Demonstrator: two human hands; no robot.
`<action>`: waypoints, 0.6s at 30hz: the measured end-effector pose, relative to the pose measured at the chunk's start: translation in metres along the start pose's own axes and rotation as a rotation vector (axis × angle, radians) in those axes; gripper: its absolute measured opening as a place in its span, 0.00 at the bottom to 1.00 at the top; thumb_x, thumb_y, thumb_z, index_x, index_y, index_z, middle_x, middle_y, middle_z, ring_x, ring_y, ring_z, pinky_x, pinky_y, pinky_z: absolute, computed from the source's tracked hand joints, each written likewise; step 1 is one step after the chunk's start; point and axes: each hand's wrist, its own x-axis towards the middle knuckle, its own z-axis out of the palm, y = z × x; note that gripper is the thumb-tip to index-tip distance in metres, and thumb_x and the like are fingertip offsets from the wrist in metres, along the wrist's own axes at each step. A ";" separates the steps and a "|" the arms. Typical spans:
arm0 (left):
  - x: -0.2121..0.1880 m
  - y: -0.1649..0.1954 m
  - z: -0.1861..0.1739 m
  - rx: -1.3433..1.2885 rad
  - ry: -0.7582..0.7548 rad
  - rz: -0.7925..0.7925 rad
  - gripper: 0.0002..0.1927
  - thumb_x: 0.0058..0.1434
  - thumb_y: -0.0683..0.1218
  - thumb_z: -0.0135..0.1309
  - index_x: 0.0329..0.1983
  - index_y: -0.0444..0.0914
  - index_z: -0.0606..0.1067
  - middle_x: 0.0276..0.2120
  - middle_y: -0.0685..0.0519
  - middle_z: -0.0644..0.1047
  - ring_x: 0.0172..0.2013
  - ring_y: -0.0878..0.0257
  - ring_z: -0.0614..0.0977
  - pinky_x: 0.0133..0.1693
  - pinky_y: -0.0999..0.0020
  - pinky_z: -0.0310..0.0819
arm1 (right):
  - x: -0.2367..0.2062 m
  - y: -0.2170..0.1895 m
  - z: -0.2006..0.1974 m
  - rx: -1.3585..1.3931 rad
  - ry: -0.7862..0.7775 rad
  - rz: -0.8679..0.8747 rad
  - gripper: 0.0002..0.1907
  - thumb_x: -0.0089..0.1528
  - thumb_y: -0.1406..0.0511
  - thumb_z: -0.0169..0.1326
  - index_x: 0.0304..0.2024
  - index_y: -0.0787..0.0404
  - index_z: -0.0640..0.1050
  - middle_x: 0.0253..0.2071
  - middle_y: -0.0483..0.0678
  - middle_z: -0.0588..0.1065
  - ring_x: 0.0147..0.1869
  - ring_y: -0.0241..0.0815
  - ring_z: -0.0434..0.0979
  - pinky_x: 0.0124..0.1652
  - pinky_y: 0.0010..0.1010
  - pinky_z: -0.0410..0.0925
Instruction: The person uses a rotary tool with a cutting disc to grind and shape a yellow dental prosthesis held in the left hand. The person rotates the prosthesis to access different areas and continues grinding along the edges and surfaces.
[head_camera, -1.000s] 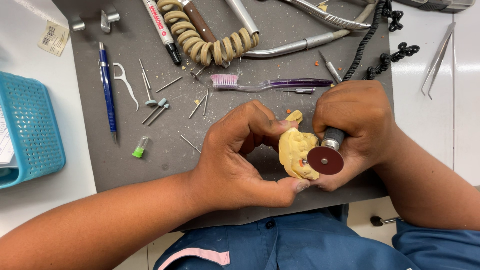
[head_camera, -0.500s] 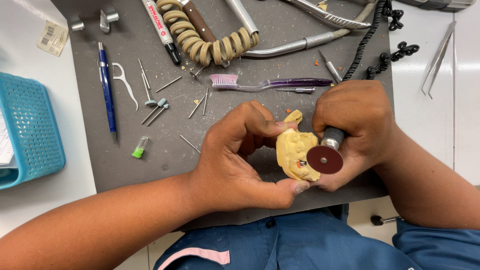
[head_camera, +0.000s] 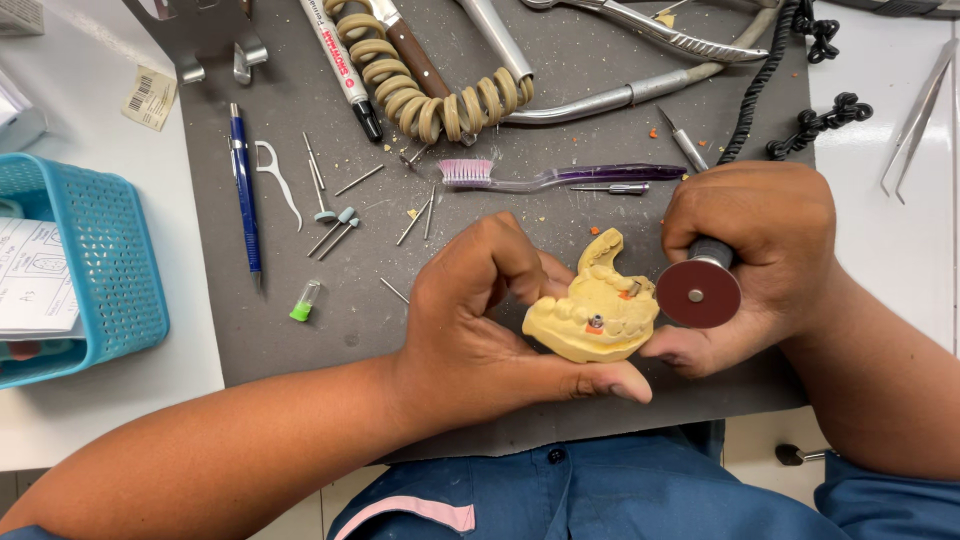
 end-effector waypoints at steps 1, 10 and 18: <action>0.001 0.000 -0.001 0.075 0.009 0.037 0.35 0.42 0.53 0.80 0.36 0.40 0.63 0.30 0.56 0.72 0.33 0.70 0.81 0.38 0.77 0.79 | 0.000 0.001 0.000 -0.003 0.004 0.009 0.32 0.45 0.42 0.68 0.23 0.58 0.68 0.20 0.45 0.67 0.22 0.38 0.69 0.21 0.26 0.58; 0.005 0.004 -0.005 0.221 0.021 0.076 0.32 0.44 0.59 0.80 0.32 0.41 0.67 0.28 0.58 0.71 0.29 0.72 0.73 0.30 0.79 0.68 | -0.002 0.003 -0.001 -0.024 0.006 0.024 0.31 0.46 0.44 0.68 0.23 0.58 0.68 0.21 0.45 0.68 0.23 0.38 0.70 0.22 0.24 0.60; 0.006 0.003 -0.004 0.227 0.025 0.097 0.32 0.43 0.60 0.79 0.33 0.41 0.68 0.29 0.58 0.72 0.30 0.72 0.74 0.32 0.78 0.69 | -0.003 0.004 0.000 -0.008 0.013 0.028 0.31 0.46 0.43 0.68 0.22 0.58 0.69 0.20 0.44 0.68 0.22 0.36 0.69 0.20 0.23 0.59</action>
